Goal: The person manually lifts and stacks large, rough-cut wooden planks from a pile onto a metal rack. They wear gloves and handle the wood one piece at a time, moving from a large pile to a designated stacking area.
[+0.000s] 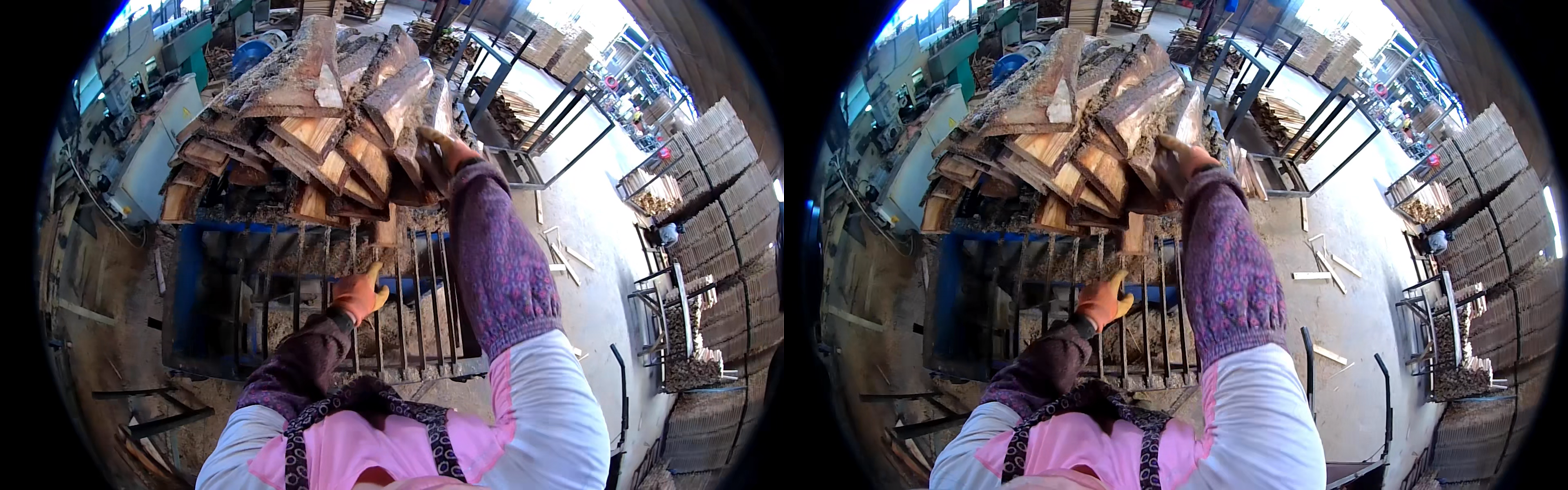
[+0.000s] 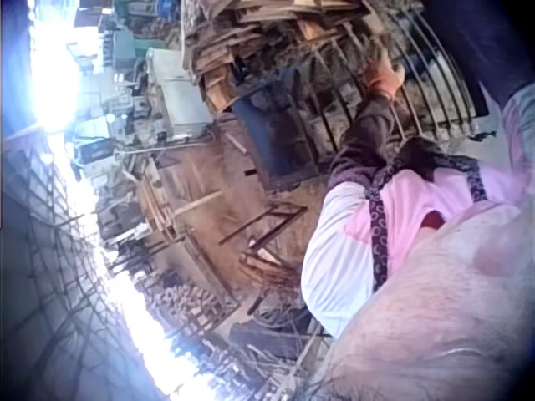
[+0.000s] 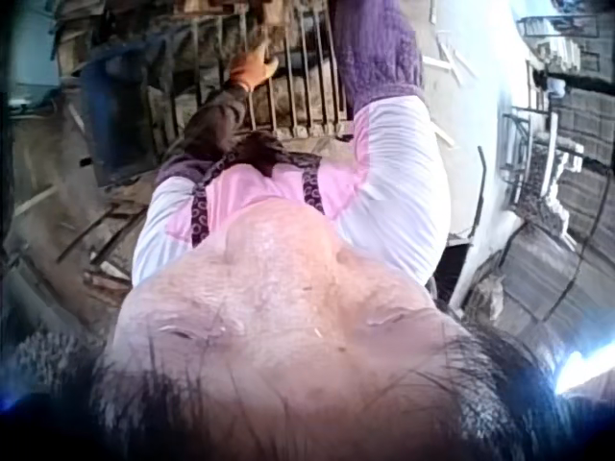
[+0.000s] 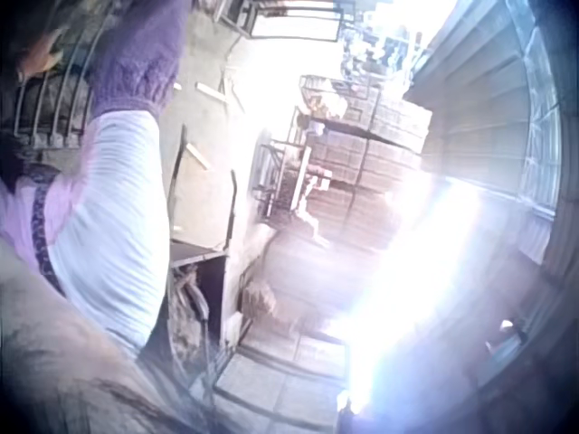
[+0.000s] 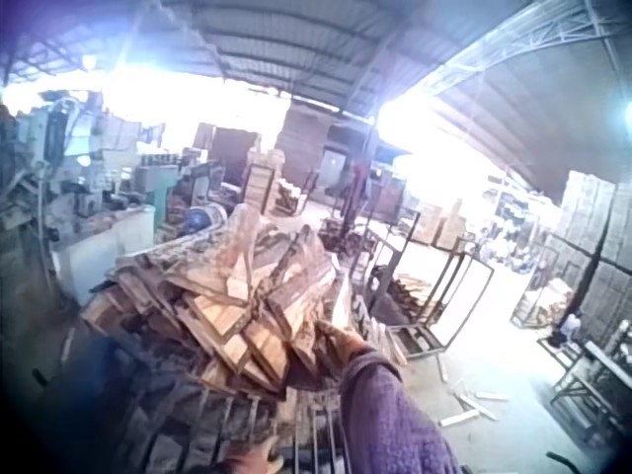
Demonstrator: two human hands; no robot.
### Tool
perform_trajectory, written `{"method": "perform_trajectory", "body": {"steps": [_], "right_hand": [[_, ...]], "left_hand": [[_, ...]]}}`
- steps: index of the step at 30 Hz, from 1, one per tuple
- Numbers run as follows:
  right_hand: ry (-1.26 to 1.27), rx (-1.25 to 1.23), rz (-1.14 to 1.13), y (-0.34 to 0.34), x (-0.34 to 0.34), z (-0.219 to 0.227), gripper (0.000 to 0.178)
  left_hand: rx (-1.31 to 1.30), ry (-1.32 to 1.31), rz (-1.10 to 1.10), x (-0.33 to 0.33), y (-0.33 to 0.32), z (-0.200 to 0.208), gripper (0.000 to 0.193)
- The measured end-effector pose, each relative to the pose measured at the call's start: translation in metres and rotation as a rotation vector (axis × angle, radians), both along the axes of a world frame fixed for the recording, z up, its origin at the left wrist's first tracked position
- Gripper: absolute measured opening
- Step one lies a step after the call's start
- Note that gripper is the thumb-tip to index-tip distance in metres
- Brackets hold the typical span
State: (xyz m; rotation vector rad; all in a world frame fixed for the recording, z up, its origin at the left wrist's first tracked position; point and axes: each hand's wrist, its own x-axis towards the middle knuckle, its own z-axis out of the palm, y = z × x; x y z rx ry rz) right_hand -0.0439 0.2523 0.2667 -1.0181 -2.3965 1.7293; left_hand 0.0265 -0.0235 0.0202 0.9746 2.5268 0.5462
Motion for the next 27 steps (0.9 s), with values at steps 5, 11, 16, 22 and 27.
{"method": "perform_trajectory", "body": {"steps": [5,11,16,22,27], "right_hand": [[0.232,-0.025,-0.074,-0.013,0.102,-0.012,0.065],[0.362,-0.482,-0.296,-0.128,0.313,-0.143,0.057],[0.608,-0.681,-0.225,-0.155,0.404,-0.241,0.042],[0.583,-0.549,0.005,-0.185,0.374,-0.235,0.059],[0.538,-0.656,0.008,-0.195,0.305,-0.238,0.055]], "left_hand": [[0.675,-0.441,0.038,0.011,-0.015,0.031,0.076],[0.752,-0.516,-0.314,0.080,0.040,-0.059,0.050],[0.622,-1.222,-0.028,0.164,0.003,-0.037,0.056],[0.770,-0.798,0.280,0.195,-0.097,-0.004,0.076],[0.500,-0.314,0.107,0.230,-0.139,0.081,0.101]]}}
